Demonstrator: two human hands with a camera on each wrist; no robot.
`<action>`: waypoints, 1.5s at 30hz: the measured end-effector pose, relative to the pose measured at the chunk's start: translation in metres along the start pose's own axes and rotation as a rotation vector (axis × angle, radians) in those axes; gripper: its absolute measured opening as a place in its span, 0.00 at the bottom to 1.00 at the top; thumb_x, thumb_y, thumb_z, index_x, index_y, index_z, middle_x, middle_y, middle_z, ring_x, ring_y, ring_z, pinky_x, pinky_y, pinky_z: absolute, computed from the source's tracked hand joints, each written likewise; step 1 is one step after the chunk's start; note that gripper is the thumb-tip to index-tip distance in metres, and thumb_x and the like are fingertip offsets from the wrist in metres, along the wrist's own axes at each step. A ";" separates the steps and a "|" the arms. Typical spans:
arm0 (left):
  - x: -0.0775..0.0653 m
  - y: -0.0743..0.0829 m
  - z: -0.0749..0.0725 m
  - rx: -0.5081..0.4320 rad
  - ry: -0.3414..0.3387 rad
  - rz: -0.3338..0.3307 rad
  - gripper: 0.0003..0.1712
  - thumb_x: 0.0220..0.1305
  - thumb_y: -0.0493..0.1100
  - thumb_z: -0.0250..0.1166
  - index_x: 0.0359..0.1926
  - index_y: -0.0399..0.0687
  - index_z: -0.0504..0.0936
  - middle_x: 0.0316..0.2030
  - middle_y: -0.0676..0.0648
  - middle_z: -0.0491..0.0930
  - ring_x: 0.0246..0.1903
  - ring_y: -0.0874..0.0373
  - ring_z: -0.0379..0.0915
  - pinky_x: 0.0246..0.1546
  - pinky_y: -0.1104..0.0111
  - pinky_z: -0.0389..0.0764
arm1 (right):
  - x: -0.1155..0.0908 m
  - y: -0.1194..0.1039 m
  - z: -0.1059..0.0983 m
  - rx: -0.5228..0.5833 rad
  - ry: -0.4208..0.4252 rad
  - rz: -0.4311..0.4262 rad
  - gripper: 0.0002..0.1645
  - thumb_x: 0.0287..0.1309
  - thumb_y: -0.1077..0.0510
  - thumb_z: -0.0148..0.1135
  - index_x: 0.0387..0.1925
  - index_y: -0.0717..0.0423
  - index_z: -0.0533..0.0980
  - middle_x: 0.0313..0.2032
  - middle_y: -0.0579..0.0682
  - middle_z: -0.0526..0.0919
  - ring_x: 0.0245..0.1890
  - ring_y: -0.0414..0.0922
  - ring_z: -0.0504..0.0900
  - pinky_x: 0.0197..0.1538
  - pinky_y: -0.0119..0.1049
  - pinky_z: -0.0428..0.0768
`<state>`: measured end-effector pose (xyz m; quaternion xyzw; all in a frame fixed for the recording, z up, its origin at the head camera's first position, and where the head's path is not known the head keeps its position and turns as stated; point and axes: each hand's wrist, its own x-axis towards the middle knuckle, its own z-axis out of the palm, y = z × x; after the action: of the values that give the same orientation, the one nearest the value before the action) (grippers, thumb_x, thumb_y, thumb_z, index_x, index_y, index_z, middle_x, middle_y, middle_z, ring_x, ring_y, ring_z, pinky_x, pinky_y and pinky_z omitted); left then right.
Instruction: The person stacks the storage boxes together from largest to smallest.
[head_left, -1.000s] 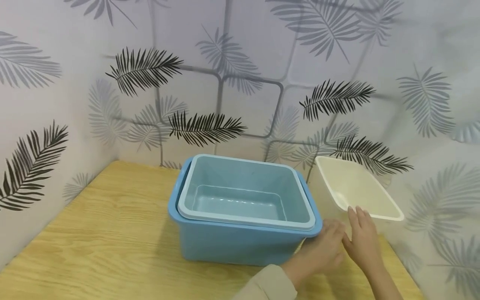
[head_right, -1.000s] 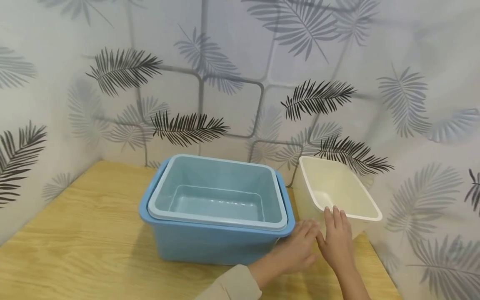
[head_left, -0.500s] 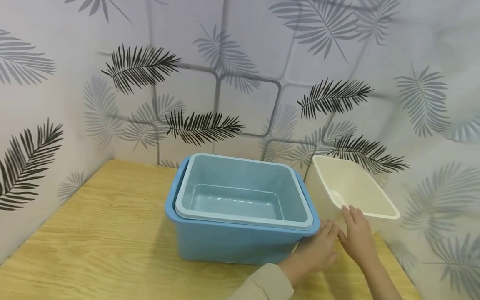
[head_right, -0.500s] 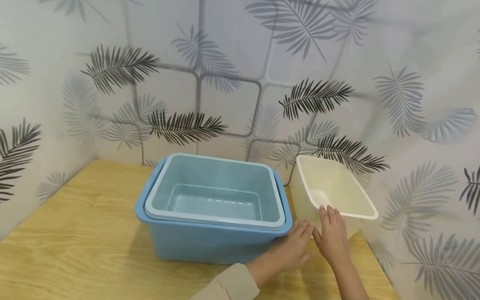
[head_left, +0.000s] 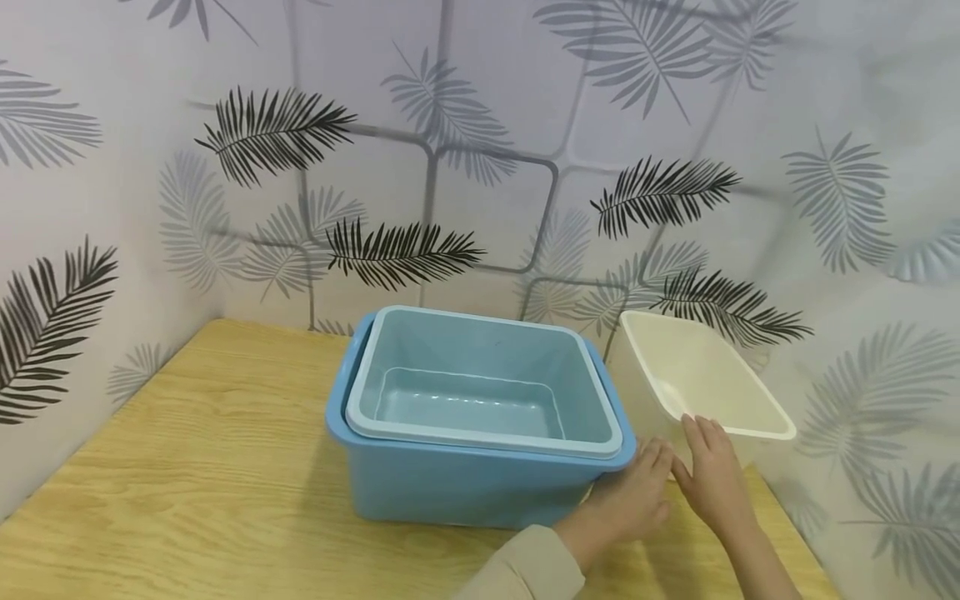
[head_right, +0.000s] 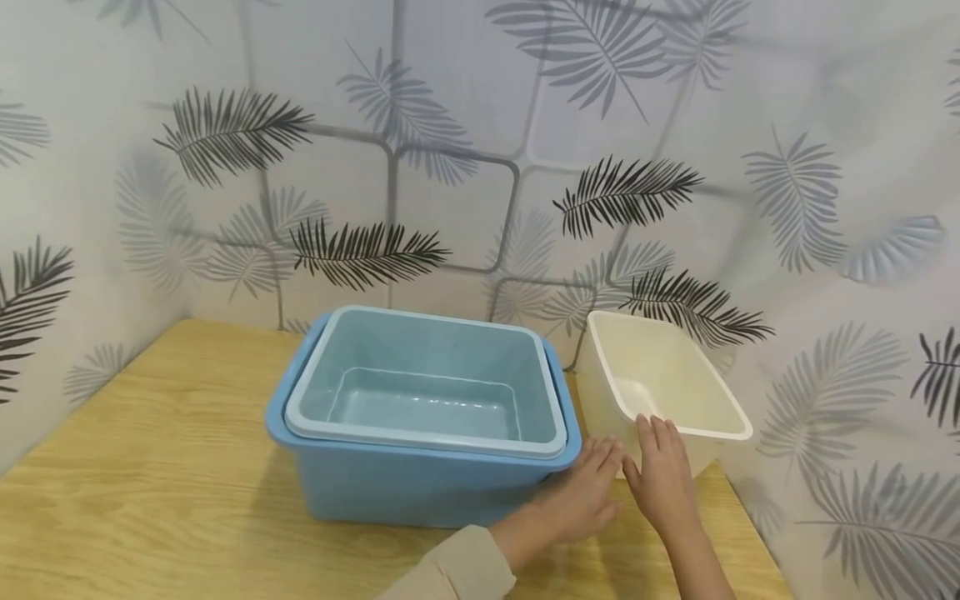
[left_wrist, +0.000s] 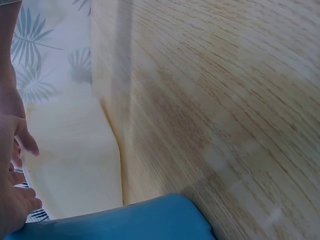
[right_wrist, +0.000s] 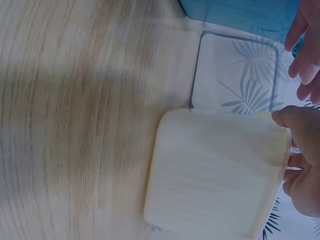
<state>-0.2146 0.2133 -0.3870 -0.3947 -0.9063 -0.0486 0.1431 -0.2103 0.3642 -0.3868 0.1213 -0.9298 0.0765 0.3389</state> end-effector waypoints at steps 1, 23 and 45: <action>0.000 0.000 0.001 0.010 0.007 0.005 0.38 0.63 0.57 0.54 0.69 0.47 0.56 0.68 0.51 0.59 0.68 0.57 0.55 0.70 0.69 0.51 | 0.000 0.000 -0.001 0.002 0.000 -0.003 0.35 0.39 0.69 0.69 0.51 0.79 0.67 0.49 0.78 0.70 0.51 0.73 0.67 0.53 0.66 0.66; 0.002 0.001 0.004 0.020 0.045 0.008 0.38 0.62 0.56 0.56 0.69 0.49 0.57 0.67 0.52 0.61 0.65 0.55 0.61 0.68 0.69 0.58 | -0.019 -0.006 -0.016 0.014 0.062 -0.091 0.34 0.32 0.71 0.71 0.48 0.78 0.70 0.44 0.72 0.74 0.47 0.68 0.70 0.49 0.63 0.70; 0.011 0.005 0.001 0.132 0.052 0.037 0.37 0.61 0.53 0.59 0.68 0.49 0.58 0.68 0.52 0.60 0.67 0.57 0.56 0.68 0.70 0.57 | -0.014 -0.021 -0.014 -0.004 0.083 -0.028 0.20 0.44 0.77 0.57 0.44 0.79 0.72 0.42 0.71 0.77 0.46 0.67 0.74 0.49 0.60 0.74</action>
<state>-0.2181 0.2248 -0.3846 -0.3995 -0.8961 0.0037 0.1932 -0.1855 0.3493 -0.3836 0.1301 -0.9133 0.0748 0.3786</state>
